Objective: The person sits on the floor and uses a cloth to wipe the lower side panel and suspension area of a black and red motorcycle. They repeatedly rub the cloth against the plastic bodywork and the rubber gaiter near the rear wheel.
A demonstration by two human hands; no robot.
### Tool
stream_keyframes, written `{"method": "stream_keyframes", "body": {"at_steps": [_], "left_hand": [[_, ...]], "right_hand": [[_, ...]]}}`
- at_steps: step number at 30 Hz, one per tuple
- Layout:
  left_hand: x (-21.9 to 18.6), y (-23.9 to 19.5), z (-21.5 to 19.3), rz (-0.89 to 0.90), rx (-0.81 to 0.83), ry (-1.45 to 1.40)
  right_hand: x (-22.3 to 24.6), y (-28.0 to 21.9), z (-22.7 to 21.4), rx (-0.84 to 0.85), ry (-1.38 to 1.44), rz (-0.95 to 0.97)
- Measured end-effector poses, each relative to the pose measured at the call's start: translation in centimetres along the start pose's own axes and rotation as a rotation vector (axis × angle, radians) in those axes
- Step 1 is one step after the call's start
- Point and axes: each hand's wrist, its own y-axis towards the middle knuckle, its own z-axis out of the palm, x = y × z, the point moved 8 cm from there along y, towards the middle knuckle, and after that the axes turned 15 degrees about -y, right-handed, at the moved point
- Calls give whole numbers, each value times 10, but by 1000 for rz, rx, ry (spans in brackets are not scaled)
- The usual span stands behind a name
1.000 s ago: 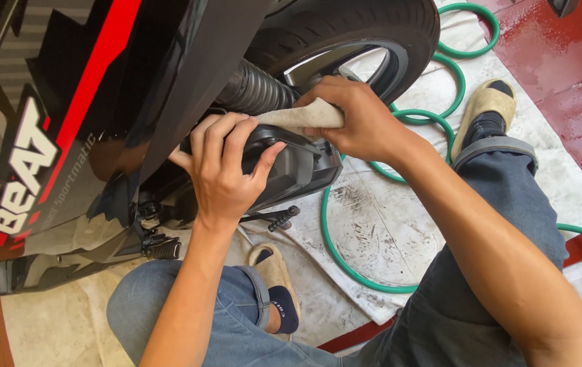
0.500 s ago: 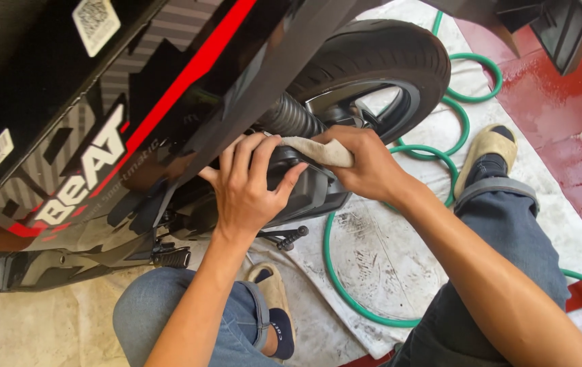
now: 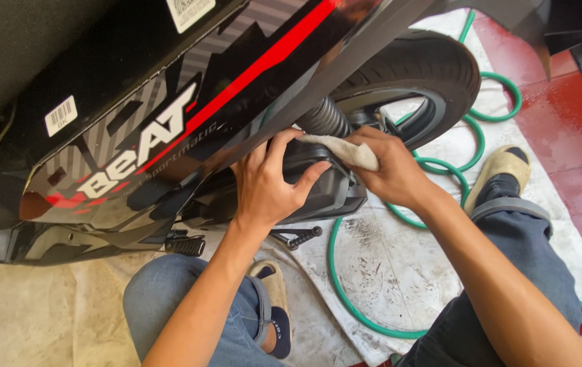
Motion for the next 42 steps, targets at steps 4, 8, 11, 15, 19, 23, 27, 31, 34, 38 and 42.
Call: {"method": "stream_keyframes", "body": {"at_steps": [4,8,11,15,19,23,27,31,34,38,42], "left_hand": [[-2,3,-1,56,-9,13],[-11,0,3,118,27,-42],[-10,-6,13,173,74,13],[-6,-9,19,197,98,78],[-9,-6,18,194,117,70],[-21,2,15,179,165,65],[-25,0,15,216,153,105],[-24,-2,15,219,187,109],[-26,1,17,235,189,121],[-25,1,19,220,193,129],[-23,2,21,210,195,131]], "right_hand": [[11,3,-3,-10,-3,5],[9,-4,-4,16,24,120],[5,-7,2,80,46,179],[5,-9,4,166,85,204],[14,-9,8,199,50,155],[5,-17,17,71,28,159],[3,-18,19,-13,-4,161],[-9,-21,20,-56,5,244],[-2,-24,1,-35,-146,266],[-15,-47,-14,82,22,560],[-40,-62,-41,-193,111,728]]}}
